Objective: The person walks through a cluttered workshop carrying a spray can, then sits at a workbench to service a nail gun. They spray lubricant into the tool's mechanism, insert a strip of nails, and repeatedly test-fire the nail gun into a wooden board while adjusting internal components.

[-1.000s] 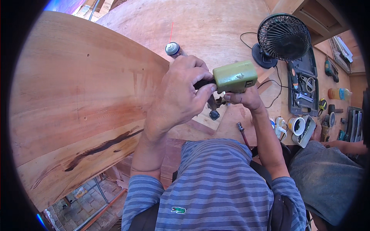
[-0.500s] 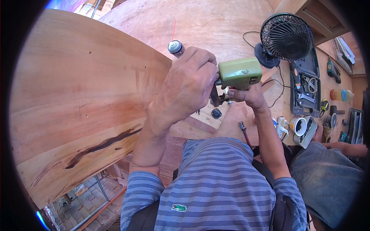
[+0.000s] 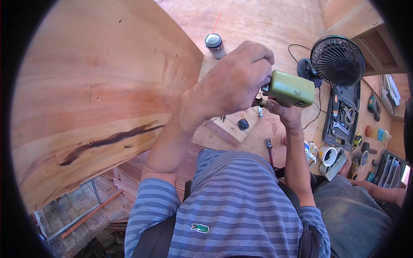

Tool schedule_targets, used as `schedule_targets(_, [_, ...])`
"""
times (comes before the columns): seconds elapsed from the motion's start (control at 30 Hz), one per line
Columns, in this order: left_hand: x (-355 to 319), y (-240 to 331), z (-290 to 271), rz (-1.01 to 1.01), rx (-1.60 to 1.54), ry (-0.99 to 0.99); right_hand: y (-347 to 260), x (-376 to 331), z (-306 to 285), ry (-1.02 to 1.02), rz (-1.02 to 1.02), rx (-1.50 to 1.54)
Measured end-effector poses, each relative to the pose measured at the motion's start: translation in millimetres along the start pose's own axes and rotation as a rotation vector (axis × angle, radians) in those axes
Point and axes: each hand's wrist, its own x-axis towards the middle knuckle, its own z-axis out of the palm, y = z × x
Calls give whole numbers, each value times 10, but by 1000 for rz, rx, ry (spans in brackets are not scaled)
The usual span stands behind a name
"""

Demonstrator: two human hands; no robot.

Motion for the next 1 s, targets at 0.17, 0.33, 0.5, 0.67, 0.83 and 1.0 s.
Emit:
schedule_targets(0.17, [46,-8,-26,-52,4,-49,41,-28,-37,-4,129,-33])
schedule_targets(0.33, [41,-139,74,-26,-35,-34,142,-77,7,-24,135,140])
schedule_targets(0.5, [132,-229,72,-142,-198,-178,224,-84,-63,-42,128,181])
schedule_targets(0.67, [117,-224,136,-182,-123,-73,163,-80,-3,50,126,89])
schedule_targets(0.83, [-14,80,174,-271,5,288,230,-106,38,95,43,22])
schedule_targets(1.0, [-227,340,331,-375,-154,502,327,-170,-6,82,-65,124])
